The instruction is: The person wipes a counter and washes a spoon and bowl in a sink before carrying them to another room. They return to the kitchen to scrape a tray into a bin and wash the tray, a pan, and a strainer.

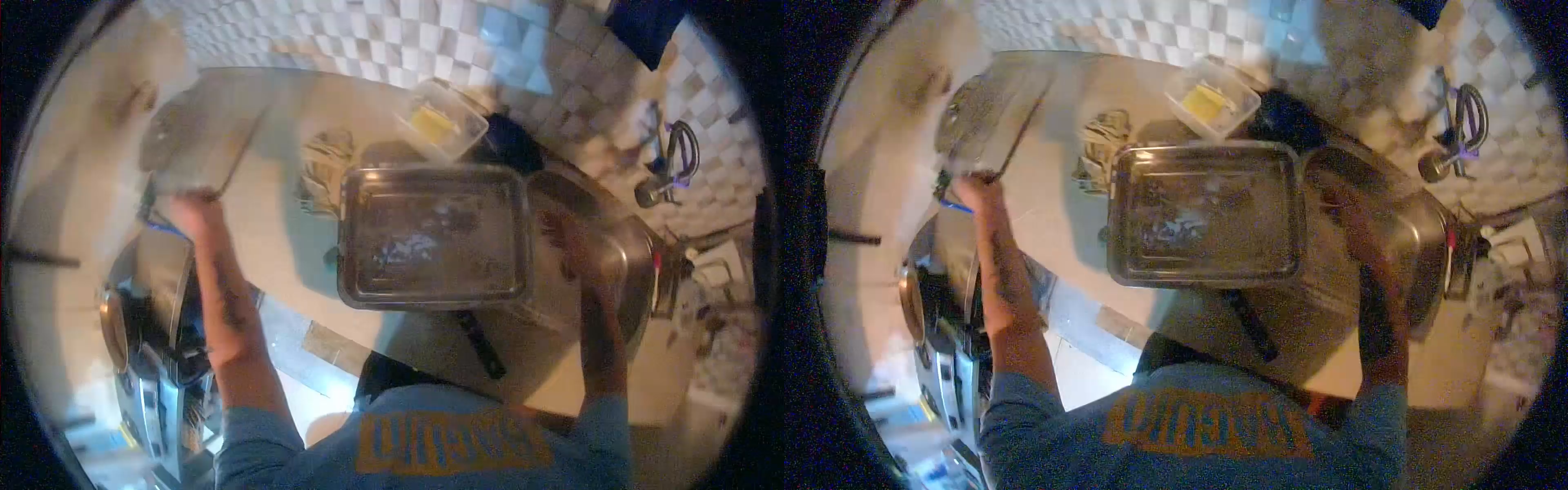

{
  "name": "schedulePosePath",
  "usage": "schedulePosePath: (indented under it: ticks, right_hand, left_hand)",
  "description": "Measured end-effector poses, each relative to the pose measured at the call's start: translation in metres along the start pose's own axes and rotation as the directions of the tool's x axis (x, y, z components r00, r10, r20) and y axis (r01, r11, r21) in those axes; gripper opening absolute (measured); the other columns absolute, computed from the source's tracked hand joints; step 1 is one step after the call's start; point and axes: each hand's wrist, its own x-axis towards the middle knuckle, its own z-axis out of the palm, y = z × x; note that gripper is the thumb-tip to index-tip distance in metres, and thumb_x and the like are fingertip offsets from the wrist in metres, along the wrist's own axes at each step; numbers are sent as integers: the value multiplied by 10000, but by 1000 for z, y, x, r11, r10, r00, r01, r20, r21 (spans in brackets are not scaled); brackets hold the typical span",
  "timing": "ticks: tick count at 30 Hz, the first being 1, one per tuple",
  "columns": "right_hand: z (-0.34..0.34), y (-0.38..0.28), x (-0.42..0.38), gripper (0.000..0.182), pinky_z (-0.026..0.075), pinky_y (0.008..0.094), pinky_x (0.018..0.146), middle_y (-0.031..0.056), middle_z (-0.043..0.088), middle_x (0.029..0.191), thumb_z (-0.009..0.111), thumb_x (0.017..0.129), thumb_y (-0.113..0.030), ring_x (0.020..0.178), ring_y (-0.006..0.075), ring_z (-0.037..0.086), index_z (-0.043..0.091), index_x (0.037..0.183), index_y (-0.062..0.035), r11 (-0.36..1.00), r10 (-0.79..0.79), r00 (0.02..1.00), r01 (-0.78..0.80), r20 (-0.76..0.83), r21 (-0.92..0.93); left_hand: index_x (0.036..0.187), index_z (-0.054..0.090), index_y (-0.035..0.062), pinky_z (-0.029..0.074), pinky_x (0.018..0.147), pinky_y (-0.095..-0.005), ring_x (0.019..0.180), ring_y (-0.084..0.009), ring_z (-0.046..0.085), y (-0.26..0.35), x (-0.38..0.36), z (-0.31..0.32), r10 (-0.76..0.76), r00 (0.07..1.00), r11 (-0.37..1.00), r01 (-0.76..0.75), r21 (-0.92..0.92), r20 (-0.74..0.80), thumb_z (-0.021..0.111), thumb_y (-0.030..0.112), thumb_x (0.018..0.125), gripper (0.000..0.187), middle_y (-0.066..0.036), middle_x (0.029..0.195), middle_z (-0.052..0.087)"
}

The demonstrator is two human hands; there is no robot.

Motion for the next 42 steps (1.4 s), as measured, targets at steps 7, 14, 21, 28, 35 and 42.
schedulePosePath:
  ticks: [7,14,21,28,35,42]
  right_hand:
    - [52,-43,-36,439,463,403,884,177,608,1113,527,960,-340,964,265,589,531,1210,21,982,172,983,-165,-71,90]
    - [11,18,-128,394,463,409,872,134,623,1101,540,947,-299,1003,238,564,529,1196,7,839,343,911,-188,-227,510]
    - [-1,124,-168,453,447,411,876,191,582,1154,517,939,-311,1015,291,571,501,1232,33,873,480,789,-388,-384,294]
    - [20,254,-156,649,276,438,1094,225,348,1434,610,870,-238,1326,384,335,327,1407,-10,952,293,758,-176,-584,249]
    - [-109,145,-108,676,291,510,1090,242,341,1425,676,764,-154,1314,413,342,392,1363,-28,961,-268,556,101,-787,-256]
    - [-161,151,-75,283,451,474,887,140,525,1060,636,761,-91,1016,367,548,556,1032,-81,913,-396,698,230,-597,-337]
  left_hand:
    - [1263,492,-33,448,902,-472,1067,-384,548,-131,-146,223,-301,844,902,102,419,444,616,355,831,594,-242,1232,539]
    - [1202,537,-7,510,853,-344,1113,-196,540,191,-26,-93,308,695,-318,719,-618,650,448,351,1001,420,-136,1194,563]
    - [1247,451,9,492,836,-407,1039,-325,607,473,-4,-202,716,597,-73,580,-811,363,660,282,858,519,-203,1119,622]
    - [876,595,-25,500,760,-445,851,-409,635,644,-34,-164,644,678,281,222,-934,355,595,104,710,210,-226,872,650]
    - [853,635,1,492,678,-411,750,-364,635,713,0,-211,630,759,3,210,-978,165,586,64,682,189,-195,783,661]
    - [879,634,-29,483,637,-361,655,-262,607,728,-12,-199,318,914,66,243,-968,251,598,44,705,192,-143,747,662]
